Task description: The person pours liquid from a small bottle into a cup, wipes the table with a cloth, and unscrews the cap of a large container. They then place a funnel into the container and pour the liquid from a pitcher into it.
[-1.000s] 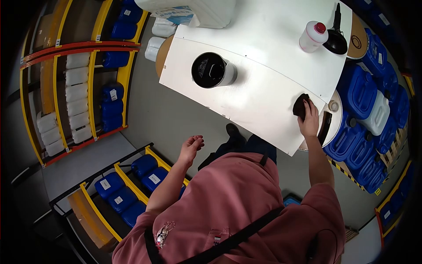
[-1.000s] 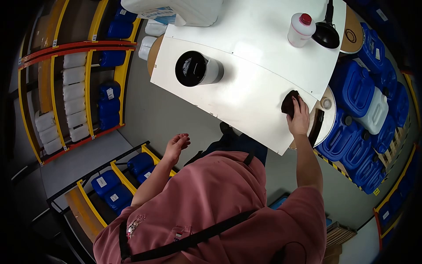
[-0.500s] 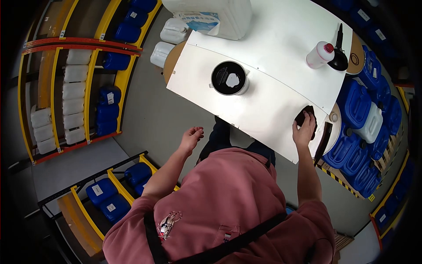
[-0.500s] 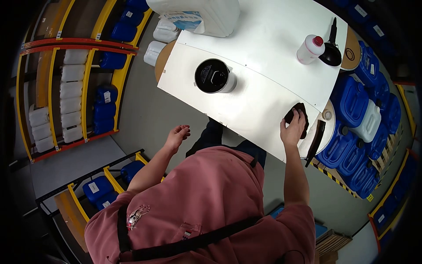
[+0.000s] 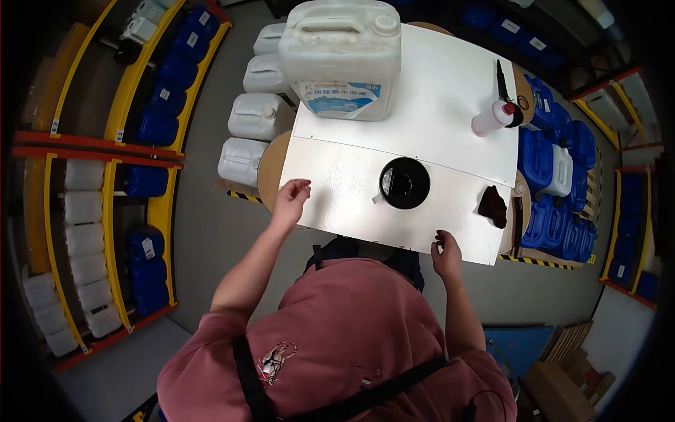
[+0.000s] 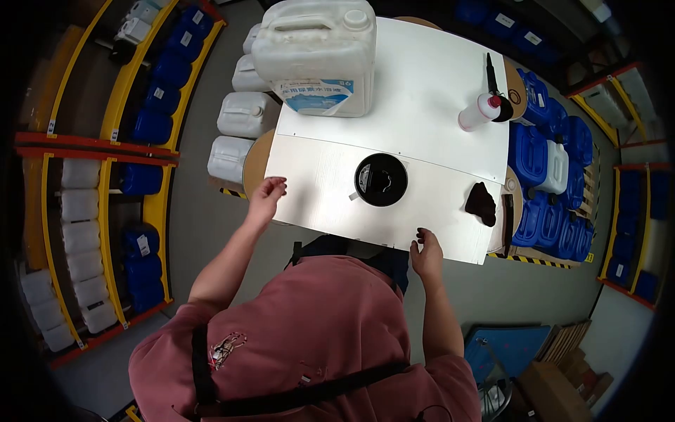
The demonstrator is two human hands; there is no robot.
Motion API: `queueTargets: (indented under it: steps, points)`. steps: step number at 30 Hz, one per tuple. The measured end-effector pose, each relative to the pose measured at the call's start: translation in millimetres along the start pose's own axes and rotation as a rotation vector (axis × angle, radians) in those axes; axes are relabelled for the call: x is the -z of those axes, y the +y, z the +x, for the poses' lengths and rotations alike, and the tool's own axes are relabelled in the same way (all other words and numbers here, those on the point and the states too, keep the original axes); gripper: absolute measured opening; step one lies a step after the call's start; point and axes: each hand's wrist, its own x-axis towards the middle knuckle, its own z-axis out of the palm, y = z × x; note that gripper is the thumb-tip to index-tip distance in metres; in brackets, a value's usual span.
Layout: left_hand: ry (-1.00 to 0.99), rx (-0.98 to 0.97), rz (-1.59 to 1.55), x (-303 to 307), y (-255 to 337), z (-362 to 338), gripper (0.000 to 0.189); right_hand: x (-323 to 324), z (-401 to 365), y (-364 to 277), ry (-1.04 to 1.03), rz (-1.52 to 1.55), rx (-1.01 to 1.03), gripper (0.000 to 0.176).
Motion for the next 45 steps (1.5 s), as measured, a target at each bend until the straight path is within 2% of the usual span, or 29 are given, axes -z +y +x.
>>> queueTargets:
  steps: [2,6,8,10,11,13,14,16,19,21,24,28,29,33,37,40,45]
  points:
    - [0.005,-0.166,0.082,11,59,32,0.021,-9,-25,-8,0.026,-0.065,0.033,0.04]
    - [0.029,-0.691,0.305,15,206,92,0.022,-16,-73,-7,0.109,-0.089,-0.097,0.04]
    - [0.082,-0.885,0.553,8,275,119,0.029,-16,-97,-5,0.138,-0.088,-0.142,0.039]
    - [0.144,-1.057,0.783,-4,316,159,0.037,-18,-119,-2,0.163,-0.082,-0.183,0.039]
    - [0.142,-1.07,0.777,-10,328,176,0.037,-21,-130,-1,0.162,-0.071,-0.235,0.039]
    - [0.171,-0.975,1.095,-23,342,205,0.047,-31,-149,0,0.173,-0.054,-0.293,0.038]
    - [0.164,-0.988,1.091,-28,346,216,0.047,-37,-158,-1,0.183,-0.045,-0.332,0.038]
    - [-0.022,-0.736,1.191,-36,349,233,0.055,-49,-178,-5,0.208,-0.034,-0.377,0.037]
    - [-0.101,-0.7,1.352,-45,337,243,0.058,-66,-202,-11,0.233,0.03,-0.438,0.037]
    - [-0.066,-0.726,1.332,-44,339,235,0.057,-72,-215,-14,0.198,-0.033,-0.468,0.038]
    - [-0.153,-0.654,1.193,-34,340,217,0.055,-75,-227,-10,0.213,-0.034,-0.514,0.037]
    - [-0.163,-0.737,1.168,-11,331,185,0.052,-65,-222,-4,0.239,-0.007,-0.521,0.036]
    - [-0.137,-0.784,1.17,-3,330,176,0.05,-61,-216,-1,0.258,-0.02,-0.496,0.036]
    - [-0.104,-0.762,1.156,39,328,120,0.045,-38,-183,-6,0.298,-0.018,-0.431,0.035]
    - [-0.086,-0.726,1.137,73,302,63,0.043,-19,-135,-15,0.336,0.008,-0.265,0.036]
    - [-0.087,-0.697,1.106,87,275,37,0.041,3,-97,-50,0.345,0.003,-0.198,0.035]
    - [-0.114,-0.636,1.054,101,231,11,0.039,35,-39,-142,0.334,0.139,0.047,0.03]
